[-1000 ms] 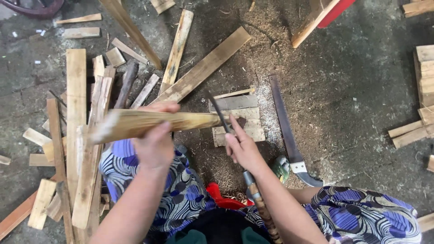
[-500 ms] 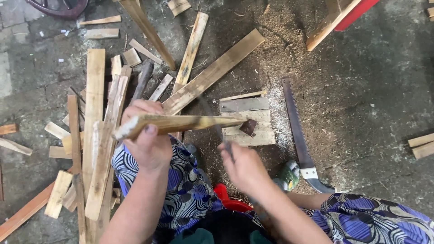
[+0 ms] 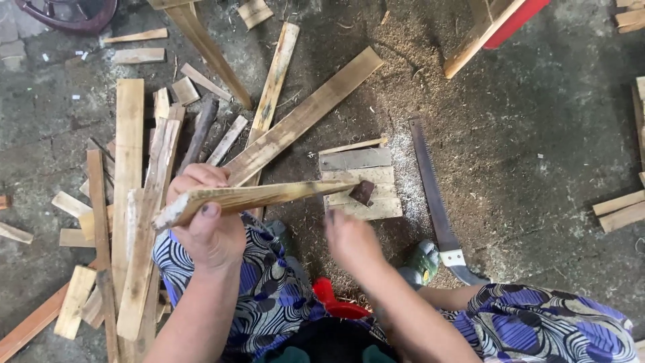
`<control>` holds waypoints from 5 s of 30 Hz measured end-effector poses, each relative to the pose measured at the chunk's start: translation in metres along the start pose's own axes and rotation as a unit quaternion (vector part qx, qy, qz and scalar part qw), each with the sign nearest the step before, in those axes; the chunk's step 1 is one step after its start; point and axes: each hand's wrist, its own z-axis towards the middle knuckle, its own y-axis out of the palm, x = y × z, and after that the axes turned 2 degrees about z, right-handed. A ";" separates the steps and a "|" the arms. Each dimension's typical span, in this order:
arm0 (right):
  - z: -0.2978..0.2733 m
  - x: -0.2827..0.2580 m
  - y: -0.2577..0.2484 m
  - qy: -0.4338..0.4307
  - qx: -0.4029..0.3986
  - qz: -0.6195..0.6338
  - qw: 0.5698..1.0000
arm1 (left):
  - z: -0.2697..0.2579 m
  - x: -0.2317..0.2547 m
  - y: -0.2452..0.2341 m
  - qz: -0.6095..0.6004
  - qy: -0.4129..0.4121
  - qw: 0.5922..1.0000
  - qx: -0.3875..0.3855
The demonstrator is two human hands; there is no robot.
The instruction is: Sawing and shaving a piece of wood to shape it using manual hand tools.
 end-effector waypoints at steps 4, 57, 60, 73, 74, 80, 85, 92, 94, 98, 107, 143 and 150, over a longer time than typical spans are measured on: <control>-0.031 -0.040 -0.029 -0.084 -0.026 0.073 0.993 | -0.002 0.010 0.004 -0.019 -0.013 0.999 -0.045; -0.001 0.015 0.015 0.024 -0.012 0.004 1.000 | 0.002 -0.009 -0.022 0.000 -0.093 0.996 -0.008; -0.019 -0.027 -0.012 -0.007 -0.027 0.030 0.999 | 0.005 -0.005 -0.011 0.036 -0.073 0.997 -0.009; -0.018 -0.032 -0.022 -0.002 -0.032 0.069 0.997 | -0.002 0.000 0.009 0.033 -0.066 0.997 0.014; -0.026 -0.038 -0.024 -0.035 -0.022 0.055 0.998 | -0.003 0.002 0.012 0.035 -0.064 0.997 0.013; 0.001 0.037 0.034 0.017 -0.012 -0.004 1.000 | -0.005 -0.007 -0.005 0.024 -0.051 0.998 0.014; -0.008 0.007 0.001 0.049 -0.028 0.013 0.998 | -0.002 0.000 0.013 0.024 -0.066 0.997 0.017; 0.000 0.018 0.010 0.028 -0.035 0.066 0.997 | 0.002 -0.003 0.002 0.019 -0.061 0.998 0.018; 0.011 0.044 0.028 0.074 -0.030 0.054 0.995 | 0.006 -0.008 -0.002 0.009 -0.062 0.998 0.019; 0.001 0.038 0.035 0.057 -0.047 0.018 0.997 | 0.000 -0.009 -0.004 0.012 -0.066 0.997 0.031; 0.012 0.050 0.038 0.056 -0.038 0.004 0.998 | 0.004 -0.014 -0.017 0.010 -0.066 0.997 0.048; 0.014 0.045 -0.024 0.236 -0.168 -0.095 0.952 | 0.033 0.070 0.040 -0.048 -0.171 0.935 0.306; -0.021 -0.019 -0.013 0.026 -0.054 -0.152 0.987 | 0.023 0.058 0.042 -0.058 -0.131 0.965 0.219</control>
